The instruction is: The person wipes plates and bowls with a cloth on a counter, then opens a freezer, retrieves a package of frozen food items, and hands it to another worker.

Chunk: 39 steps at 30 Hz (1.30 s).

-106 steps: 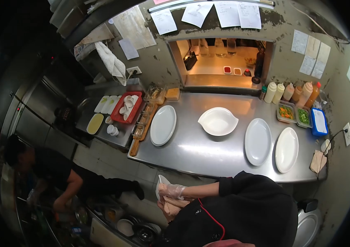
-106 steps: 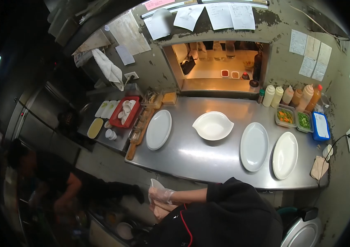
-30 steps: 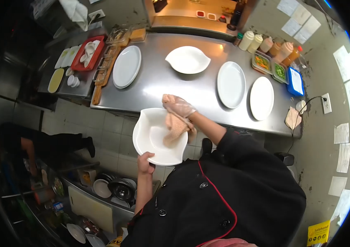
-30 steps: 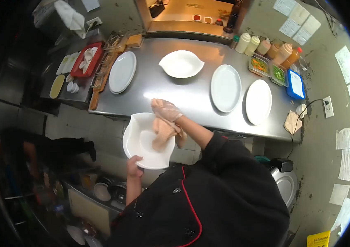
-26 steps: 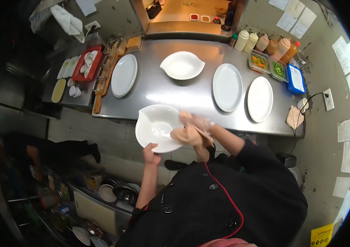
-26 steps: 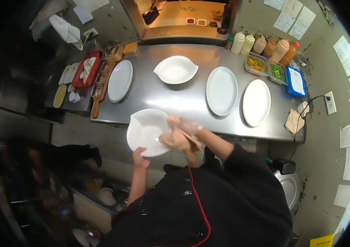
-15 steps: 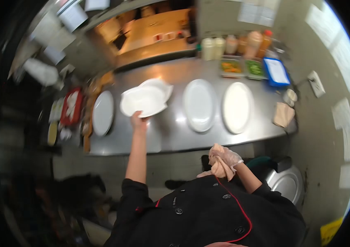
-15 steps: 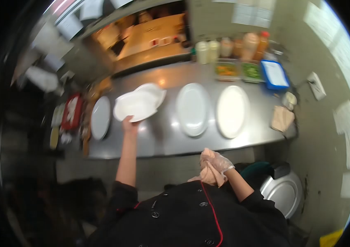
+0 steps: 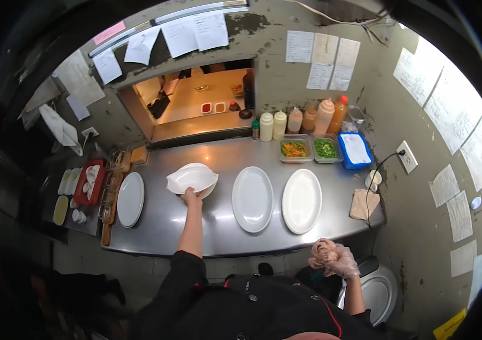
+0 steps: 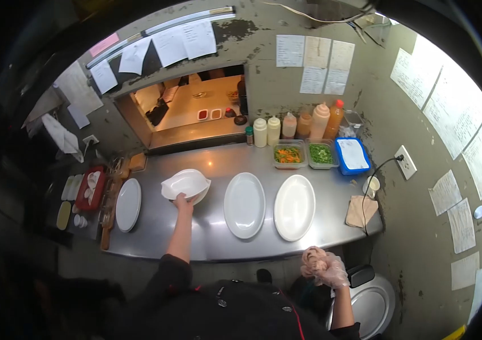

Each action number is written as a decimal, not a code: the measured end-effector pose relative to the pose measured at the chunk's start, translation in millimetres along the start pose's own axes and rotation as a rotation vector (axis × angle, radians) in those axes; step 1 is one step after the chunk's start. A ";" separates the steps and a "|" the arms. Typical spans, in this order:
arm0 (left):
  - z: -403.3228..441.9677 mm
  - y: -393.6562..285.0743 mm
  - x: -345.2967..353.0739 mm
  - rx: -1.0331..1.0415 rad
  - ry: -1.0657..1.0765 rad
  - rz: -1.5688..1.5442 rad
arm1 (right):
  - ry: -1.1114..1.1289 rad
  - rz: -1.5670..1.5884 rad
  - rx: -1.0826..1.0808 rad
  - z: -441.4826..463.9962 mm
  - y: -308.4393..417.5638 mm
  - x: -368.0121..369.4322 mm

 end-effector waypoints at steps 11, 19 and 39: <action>33.7 12.0 -56.2 0.146 0.015 0.675 | -0.375 0.227 0.192 -14.7 -0.7 46.1; -242.4 38.2 -20.3 0.082 1.240 0.868 | 0.055 0.553 -0.069 -27.2 135.3 52.3; -390.6 -13.5 80.5 -0.511 1.912 0.672 | 0.195 0.852 -0.072 -88.0 128.1 52.6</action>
Point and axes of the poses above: each hand's wrist, its own z-axis towards the middle knuckle, its own x-axis out of the palm, y = z × x, the point moved 3 cm from there along z, towards the middle knuckle, and after that the axes turned 10 degrees about -z, right-handed, at the moved point
